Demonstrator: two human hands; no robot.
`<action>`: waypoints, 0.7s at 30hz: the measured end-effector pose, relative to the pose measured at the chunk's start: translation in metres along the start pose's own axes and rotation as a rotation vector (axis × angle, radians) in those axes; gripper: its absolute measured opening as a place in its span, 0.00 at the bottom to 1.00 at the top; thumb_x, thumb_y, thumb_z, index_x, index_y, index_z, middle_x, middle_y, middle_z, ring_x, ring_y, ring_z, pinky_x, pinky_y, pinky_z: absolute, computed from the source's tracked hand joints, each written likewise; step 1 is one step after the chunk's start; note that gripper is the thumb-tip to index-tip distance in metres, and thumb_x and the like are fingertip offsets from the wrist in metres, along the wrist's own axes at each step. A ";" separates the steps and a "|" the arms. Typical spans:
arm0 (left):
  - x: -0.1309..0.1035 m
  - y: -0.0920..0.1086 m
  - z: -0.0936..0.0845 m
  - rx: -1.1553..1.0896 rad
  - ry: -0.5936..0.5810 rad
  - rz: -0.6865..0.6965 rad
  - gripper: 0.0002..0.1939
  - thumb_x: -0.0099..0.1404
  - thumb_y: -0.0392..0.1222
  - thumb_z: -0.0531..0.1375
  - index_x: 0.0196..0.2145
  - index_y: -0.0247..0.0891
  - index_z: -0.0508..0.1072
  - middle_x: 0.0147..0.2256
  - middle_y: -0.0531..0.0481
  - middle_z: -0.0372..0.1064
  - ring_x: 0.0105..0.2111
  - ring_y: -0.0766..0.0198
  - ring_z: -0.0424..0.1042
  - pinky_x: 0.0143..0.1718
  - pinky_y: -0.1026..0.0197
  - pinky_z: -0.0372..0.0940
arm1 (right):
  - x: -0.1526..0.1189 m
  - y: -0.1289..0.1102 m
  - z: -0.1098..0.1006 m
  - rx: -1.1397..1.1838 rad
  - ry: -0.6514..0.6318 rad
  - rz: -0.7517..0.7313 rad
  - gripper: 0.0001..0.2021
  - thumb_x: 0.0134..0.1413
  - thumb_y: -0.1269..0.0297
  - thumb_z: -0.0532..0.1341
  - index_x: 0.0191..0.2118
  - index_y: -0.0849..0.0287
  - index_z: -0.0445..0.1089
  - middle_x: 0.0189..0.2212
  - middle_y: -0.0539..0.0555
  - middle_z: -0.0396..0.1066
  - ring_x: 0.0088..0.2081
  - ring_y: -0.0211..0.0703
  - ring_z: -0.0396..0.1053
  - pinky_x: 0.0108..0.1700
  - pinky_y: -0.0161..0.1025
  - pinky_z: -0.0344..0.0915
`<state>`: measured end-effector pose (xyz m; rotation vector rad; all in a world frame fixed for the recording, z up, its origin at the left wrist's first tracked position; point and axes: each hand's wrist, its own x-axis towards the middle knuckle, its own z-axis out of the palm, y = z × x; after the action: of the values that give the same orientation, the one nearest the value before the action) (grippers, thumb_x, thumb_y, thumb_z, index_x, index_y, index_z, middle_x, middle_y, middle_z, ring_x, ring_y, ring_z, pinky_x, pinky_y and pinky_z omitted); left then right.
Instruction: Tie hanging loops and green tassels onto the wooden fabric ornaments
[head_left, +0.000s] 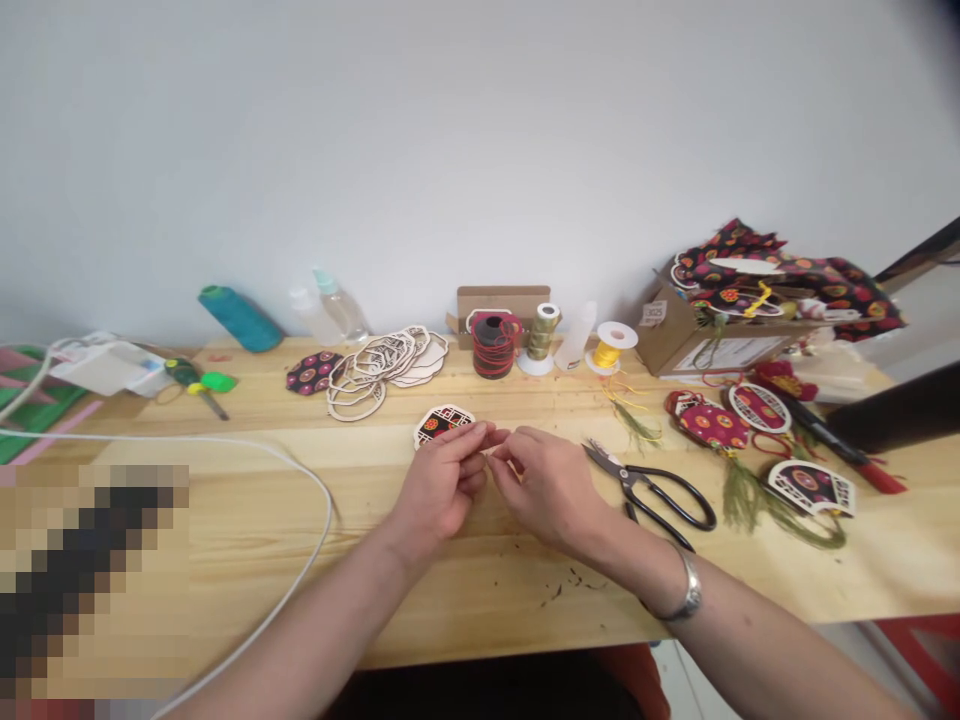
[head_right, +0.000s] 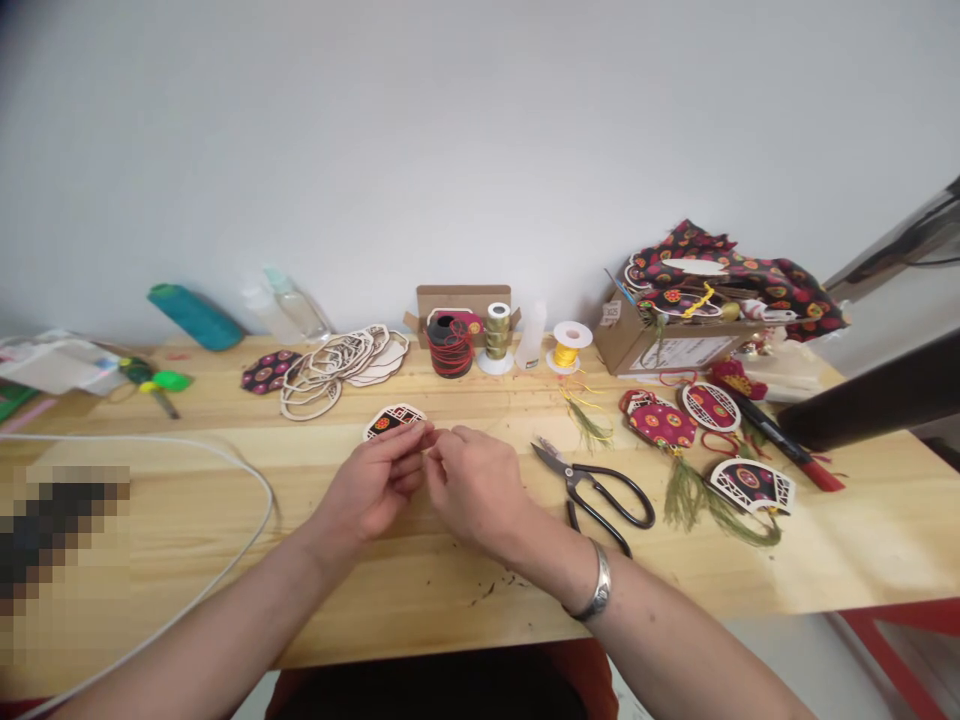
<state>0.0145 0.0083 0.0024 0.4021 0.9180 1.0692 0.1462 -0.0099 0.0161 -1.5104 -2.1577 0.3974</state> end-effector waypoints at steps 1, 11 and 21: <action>0.002 0.001 0.000 0.000 -0.001 -0.003 0.08 0.50 0.36 0.67 0.27 0.30 0.72 0.22 0.51 0.68 0.13 0.82 0.46 0.13 0.74 0.40 | 0.001 0.001 0.000 0.002 -0.002 0.005 0.08 0.52 0.69 0.54 0.27 0.60 0.69 0.27 0.52 0.71 0.27 0.36 0.64 0.28 0.33 0.52; 0.008 0.002 -0.004 0.015 0.007 0.058 0.07 0.52 0.35 0.65 0.29 0.29 0.73 0.26 0.46 0.73 0.13 0.82 0.47 0.14 0.74 0.42 | 0.002 0.006 0.005 0.026 -0.015 -0.008 0.08 0.51 0.70 0.55 0.24 0.61 0.68 0.23 0.51 0.68 0.23 0.33 0.60 0.25 0.32 0.48; 0.004 0.001 -0.009 0.096 -0.016 0.140 0.08 0.53 0.37 0.65 0.30 0.30 0.74 0.24 0.51 0.68 0.14 0.81 0.47 0.15 0.73 0.41 | 0.001 0.007 0.010 0.015 -0.046 -0.052 0.07 0.50 0.71 0.55 0.25 0.61 0.67 0.23 0.51 0.68 0.24 0.35 0.60 0.27 0.33 0.51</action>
<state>0.0070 0.0108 -0.0039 0.5603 0.9399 1.1506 0.1462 -0.0065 0.0044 -1.4475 -2.2198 0.4337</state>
